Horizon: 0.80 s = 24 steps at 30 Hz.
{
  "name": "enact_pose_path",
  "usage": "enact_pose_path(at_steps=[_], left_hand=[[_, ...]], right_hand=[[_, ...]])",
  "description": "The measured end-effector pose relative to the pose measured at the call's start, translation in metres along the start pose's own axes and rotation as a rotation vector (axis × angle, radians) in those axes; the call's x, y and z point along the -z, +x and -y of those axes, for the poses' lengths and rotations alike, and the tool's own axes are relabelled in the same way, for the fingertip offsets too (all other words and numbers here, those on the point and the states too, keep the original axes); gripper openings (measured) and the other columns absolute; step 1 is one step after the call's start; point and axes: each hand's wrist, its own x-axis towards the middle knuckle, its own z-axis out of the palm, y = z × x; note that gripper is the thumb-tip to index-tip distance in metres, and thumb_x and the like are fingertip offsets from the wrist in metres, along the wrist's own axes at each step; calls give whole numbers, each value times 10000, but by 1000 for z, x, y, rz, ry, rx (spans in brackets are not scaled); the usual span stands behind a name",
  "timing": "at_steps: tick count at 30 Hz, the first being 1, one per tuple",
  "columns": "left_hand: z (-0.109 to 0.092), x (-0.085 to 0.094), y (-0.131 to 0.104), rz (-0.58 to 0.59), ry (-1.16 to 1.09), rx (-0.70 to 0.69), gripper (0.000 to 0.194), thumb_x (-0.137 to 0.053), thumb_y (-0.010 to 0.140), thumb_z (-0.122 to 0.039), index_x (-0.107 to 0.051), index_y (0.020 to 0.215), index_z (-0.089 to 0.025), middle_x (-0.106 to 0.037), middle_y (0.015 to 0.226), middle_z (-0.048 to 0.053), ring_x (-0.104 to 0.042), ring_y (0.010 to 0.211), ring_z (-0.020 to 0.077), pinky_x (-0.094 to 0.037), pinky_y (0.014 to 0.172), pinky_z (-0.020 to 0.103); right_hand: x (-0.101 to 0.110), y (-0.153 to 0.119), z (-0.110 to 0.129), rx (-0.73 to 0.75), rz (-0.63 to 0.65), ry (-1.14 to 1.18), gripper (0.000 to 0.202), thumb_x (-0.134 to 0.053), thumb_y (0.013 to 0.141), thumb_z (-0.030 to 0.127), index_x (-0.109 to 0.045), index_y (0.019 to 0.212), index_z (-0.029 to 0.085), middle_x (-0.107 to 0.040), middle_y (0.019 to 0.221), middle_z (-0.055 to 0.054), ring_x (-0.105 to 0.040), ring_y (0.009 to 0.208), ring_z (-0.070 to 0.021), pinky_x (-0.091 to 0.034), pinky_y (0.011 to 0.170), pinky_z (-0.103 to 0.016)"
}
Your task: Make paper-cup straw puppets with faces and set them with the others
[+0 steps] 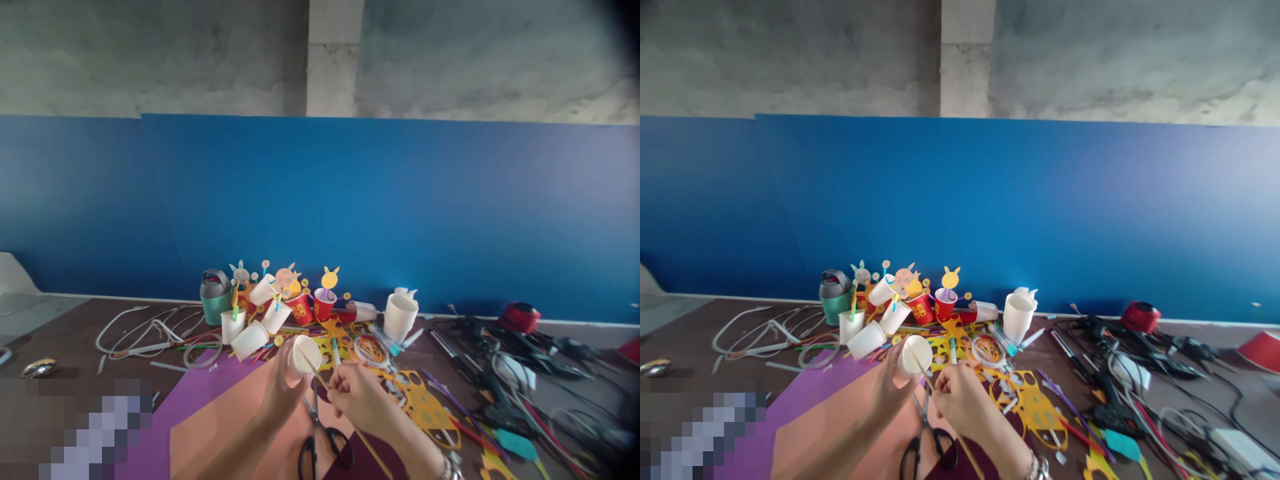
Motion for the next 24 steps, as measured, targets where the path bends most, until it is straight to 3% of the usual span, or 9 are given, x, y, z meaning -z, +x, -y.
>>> enact_pose_path(at_steps=[3,5,11,15,17,19,21,24], left_hand=[[-8,-2,-6,47,-25,-39,537,-626,702,-154,-526,1222,-243,-600,1201,94,-523,1177,309,-420,994,477],[-17,-6,-12,229,-80,-110,496,-611,721,-139,-543,1203,-235,-625,1153,100,-577,1098,285,-464,943,438],[-32,-10,-13,288,-231,-3,510,-648,717,-149,-512,1205,-212,-622,1147,86,-585,1065,269,-467,923,391],[-37,-2,-5,313,-380,110,511,-693,740,-233,-508,1215,-208,-597,1182,91,-537,1121,295,-429,956,409],[-40,-1,-5,380,-491,191,540,-721,729,-259,-505,1223,-228,-594,1183,84,-542,1103,290,-439,929,393],[-45,-2,-7,475,-627,266,581,-753,705,-275,-506,1230,-245,-597,1170,78,-554,1070,280,-454,888,371],[-51,-4,-10,556,-743,318,622,-789,668,-291,-522,1228,-251,-598,1162,77,-554,1054,273,-454,866,358],[-58,-6,-14,627,-827,337,660,-832,610,-314,-564,1208,-237,-572,1208,84,-534,1072,269,-431,879,346]], right_hand=[[-5,5,-3,-19,35,69,143,-467,710,129,-576,622,159,-625,516,5,-456,418,-71,-284,415,-171],[-5,9,-5,-37,62,140,190,-436,736,137,-580,613,152,-607,512,7,-411,399,-62,-260,401,-170],[9,7,2,-15,54,151,152,-478,775,224,-606,733,155,-623,535,4,-478,394,-89,-320,395,-179],[26,12,0,98,-147,116,273,-493,836,352,-570,645,173,-619,534,-15,-564,501,-134,-401,512,-223],[30,20,-8,78,-267,181,376,-508,831,442,-527,561,181,-560,499,-9,-522,489,-131,-371,494,-236],[26,27,-17,-58,-229,352,402,-519,815,508,-576,599,175,-480,453,22,-445,431,-114,-324,447,-237],[17,30,-23,-165,-106,573,434,-522,805,560,-608,640,168,-478,473,25,-421,417,-104,-299,418,-229],[3,31,-28,-137,-23,795,372,-611,764,516,-617,662,159,-578,600,-9,-502,512,-110,-366,463,-213]])
